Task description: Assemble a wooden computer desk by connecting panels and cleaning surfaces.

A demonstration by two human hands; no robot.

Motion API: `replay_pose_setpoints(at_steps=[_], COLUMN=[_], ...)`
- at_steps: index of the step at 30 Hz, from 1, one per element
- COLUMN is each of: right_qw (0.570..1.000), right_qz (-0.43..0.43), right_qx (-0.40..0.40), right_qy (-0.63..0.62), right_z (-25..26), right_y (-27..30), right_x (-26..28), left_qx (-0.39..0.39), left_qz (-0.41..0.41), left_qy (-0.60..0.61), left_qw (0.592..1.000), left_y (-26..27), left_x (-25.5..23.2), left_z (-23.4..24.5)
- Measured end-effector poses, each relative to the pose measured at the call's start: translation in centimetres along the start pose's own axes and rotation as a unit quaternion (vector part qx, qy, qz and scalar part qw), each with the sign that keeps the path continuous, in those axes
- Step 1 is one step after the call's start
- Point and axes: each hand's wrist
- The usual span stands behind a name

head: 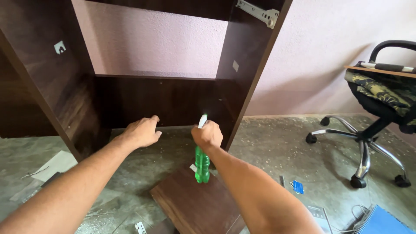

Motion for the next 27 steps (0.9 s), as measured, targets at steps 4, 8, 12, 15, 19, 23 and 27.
replay_pose_setpoints(at_steps=[4,8,12,15,19,23,27], right_qw=[0.999,0.997,0.985,0.891,0.969,0.939,0.923], right_qz=[-0.045,-0.060,-0.048,0.251,0.110,0.175,0.223], right_qx=[0.014,0.044,0.144,0.193,0.216,0.291,0.310], right_qy=[-0.027,-0.029,0.078,0.326,-0.044,-0.049,-0.055], right_z=[0.0,-2.0,-8.5,-15.1,-9.4,-8.5,-9.7], right_y=[0.3,-1.1,-7.5,-12.8,-4.3,-1.3,-1.0], right_x=[1.4,-0.5,-6.5,-12.0,-4.0,-0.1,2.7], left_qx=[-0.004,0.022,0.052,0.059,0.072,0.088,0.088], left_qz=[0.003,0.026,0.044,0.043,0.060,0.074,0.063], left_qy=[-0.003,-0.002,-0.015,-0.027,-0.047,-0.078,-0.115], left_qw=[1.000,0.999,0.998,0.997,0.994,0.990,0.988], left_y=[0.6,1.5,1.2,0.3,1.0,2.5,3.3], left_x=[0.6,1.2,2.9,5.1,6.0,7.2,9.8], left_z=[-0.1,-0.1,-1.1,-2.6,-2.8,-2.7,-3.6])
Point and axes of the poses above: each hand's wrist, its own y-axis away from the middle knuckle, its own z-axis out of the back of the hand, x = y × z, and after that the axes turned 15 degrees about x, right-handed
